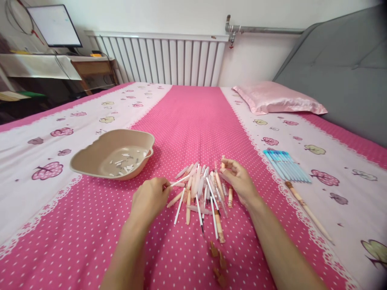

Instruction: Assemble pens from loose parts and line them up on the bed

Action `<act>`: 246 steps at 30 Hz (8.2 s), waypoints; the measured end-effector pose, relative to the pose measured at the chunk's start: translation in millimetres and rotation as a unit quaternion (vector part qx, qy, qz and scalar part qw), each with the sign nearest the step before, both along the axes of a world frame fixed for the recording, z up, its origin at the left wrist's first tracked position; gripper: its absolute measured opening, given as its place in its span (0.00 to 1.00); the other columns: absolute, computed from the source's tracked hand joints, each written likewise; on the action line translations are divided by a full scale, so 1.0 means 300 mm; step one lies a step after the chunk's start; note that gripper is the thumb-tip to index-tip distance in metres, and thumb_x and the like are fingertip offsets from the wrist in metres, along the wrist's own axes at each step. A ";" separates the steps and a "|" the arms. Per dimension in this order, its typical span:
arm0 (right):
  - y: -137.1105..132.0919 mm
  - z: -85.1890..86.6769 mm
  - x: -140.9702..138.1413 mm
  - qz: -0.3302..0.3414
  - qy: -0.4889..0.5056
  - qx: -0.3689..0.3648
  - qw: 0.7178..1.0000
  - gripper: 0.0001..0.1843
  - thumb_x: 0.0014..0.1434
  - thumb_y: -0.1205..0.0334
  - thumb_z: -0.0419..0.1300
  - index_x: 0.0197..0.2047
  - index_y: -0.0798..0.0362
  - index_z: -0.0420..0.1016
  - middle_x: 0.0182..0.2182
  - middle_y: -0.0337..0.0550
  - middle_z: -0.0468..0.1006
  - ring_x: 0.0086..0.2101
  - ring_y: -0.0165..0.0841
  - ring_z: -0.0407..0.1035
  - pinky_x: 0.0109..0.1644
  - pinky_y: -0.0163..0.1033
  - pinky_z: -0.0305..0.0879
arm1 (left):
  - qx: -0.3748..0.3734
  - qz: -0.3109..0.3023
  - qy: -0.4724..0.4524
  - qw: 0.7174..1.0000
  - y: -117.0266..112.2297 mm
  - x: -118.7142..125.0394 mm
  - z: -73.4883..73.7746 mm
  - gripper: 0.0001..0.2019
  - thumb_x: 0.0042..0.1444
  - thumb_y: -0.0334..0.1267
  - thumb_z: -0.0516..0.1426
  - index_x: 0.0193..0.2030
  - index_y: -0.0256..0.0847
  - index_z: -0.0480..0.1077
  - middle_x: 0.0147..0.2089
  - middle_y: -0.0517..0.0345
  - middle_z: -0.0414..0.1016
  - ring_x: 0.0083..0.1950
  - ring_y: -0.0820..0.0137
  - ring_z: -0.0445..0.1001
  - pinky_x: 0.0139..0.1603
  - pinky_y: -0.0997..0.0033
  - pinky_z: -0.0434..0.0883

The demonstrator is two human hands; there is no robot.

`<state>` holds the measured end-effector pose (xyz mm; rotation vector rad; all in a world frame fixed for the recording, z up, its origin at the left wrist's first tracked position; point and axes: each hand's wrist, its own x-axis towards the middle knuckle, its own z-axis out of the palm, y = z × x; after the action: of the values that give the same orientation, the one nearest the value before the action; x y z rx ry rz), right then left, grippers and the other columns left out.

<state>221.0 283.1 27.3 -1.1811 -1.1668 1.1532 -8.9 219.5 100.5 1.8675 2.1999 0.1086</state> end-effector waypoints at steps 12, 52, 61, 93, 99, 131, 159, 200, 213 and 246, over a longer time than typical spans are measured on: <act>0.006 0.005 0.003 0.001 -0.014 0.019 1.000 0.23 0.42 0.63 0.64 0.44 0.54 0.68 0.39 0.45 0.74 0.40 0.33 0.70 0.51 0.45 0.67 | 0.012 -0.007 -0.027 1.000 -0.004 0.010 0.013 0.12 0.55 0.40 0.48 0.28 0.41 0.70 0.29 0.54 0.76 0.31 0.66 0.72 0.29 0.73 0.60; -0.037 0.108 0.013 0.111 -0.261 0.090 0.955 0.14 0.59 0.60 0.51 0.45 0.51 0.74 0.44 0.44 0.76 0.45 0.35 0.70 0.51 0.44 0.64 | 0.028 -0.012 -0.089 0.996 0.004 0.109 -0.024 0.11 0.54 0.41 0.49 0.37 0.43 0.72 0.31 0.54 0.78 0.31 0.63 0.73 0.29 0.71 0.57; -0.034 0.115 0.045 0.033 -0.337 0.009 0.941 0.15 0.54 0.63 0.57 0.45 0.53 0.74 0.35 0.44 0.77 0.35 0.33 0.72 0.40 0.38 0.66 | 0.022 -0.030 -0.092 0.995 -0.002 0.117 -0.031 0.20 0.55 0.44 0.47 0.51 0.40 0.68 0.24 0.54 0.73 0.28 0.62 0.71 0.30 0.70 0.56; -0.041 0.148 0.008 -0.016 -0.010 0.125 0.992 0.18 0.48 0.68 0.62 0.44 0.52 0.67 0.39 0.43 0.74 0.41 0.30 0.70 0.47 0.38 0.69 | 0.136 -0.033 -0.200 0.970 0.000 0.122 -0.033 0.16 0.54 0.45 0.51 0.44 0.43 0.73 0.32 0.58 0.78 0.33 0.65 0.75 0.32 0.70 0.64; -0.055 0.154 -0.024 0.046 0.099 0.090 0.990 0.21 0.46 0.64 0.65 0.44 0.51 0.65 0.40 0.42 0.75 0.41 0.30 0.71 0.47 0.38 0.70 | 0.185 -0.082 -0.308 0.930 -0.007 0.165 -0.052 0.15 0.54 0.44 0.54 0.44 0.40 0.73 0.39 0.54 0.79 0.33 0.68 0.76 0.35 0.69 0.70; -0.094 0.092 -0.069 0.085 -0.478 0.043 0.873 0.10 0.50 0.55 0.61 0.29 0.53 0.71 0.31 0.43 0.74 0.33 0.32 0.66 0.33 0.33 0.56 | 0.228 -0.045 -0.351 0.907 0.000 0.134 -0.047 0.09 0.59 0.38 0.49 0.41 0.40 0.66 0.40 0.54 0.75 0.40 0.67 0.73 0.40 0.68 0.67; -0.091 0.170 -0.047 -0.020 -0.025 0.079 0.996 0.13 0.51 0.54 0.62 0.32 0.57 0.72 0.24 0.42 0.76 0.22 0.27 0.67 0.25 0.30 0.62 | 0.189 -0.104 -0.304 0.928 -0.019 0.158 -0.056 0.10 0.61 0.40 0.46 0.42 0.42 0.65 0.42 0.54 0.73 0.42 0.65 0.71 0.40 0.67 0.65; -0.124 0.179 -0.084 -0.086 0.004 0.217 0.972 0.23 0.58 0.61 0.58 0.56 0.49 0.59 0.32 0.40 0.77 0.29 0.29 0.73 0.32 0.35 0.72 | 0.179 -0.191 -0.260 0.930 -0.019 0.187 -0.061 0.11 0.62 0.38 0.46 0.43 0.42 0.67 0.41 0.55 0.71 0.41 0.65 0.69 0.40 0.67 0.63; -0.114 0.179 -0.069 0.005 -0.101 0.190 0.977 0.19 0.60 0.57 0.53 0.54 0.50 0.66 0.42 0.46 0.76 0.36 0.30 0.73 0.39 0.37 0.72 | 0.198 -0.154 -0.402 0.881 -0.019 0.179 -0.058 0.11 0.60 0.36 0.49 0.46 0.40 0.69 0.42 0.54 0.76 0.40 0.68 0.73 0.42 0.70 0.67; -0.062 0.065 -0.070 -0.011 -0.388 0.051 0.920 0.12 0.59 0.59 0.50 0.45 0.56 0.59 0.36 0.47 0.72 0.35 0.35 0.68 0.36 0.36 0.60 | 0.202 -0.081 -0.412 0.885 -0.004 0.154 -0.073 0.13 0.59 0.38 0.49 0.47 0.39 0.68 0.42 0.53 0.77 0.40 0.68 0.74 0.42 0.67 0.69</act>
<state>200.1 264.6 46.8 -1.6253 -1.7652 0.5805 37.4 218.2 78.5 1.6994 1.4797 1.1680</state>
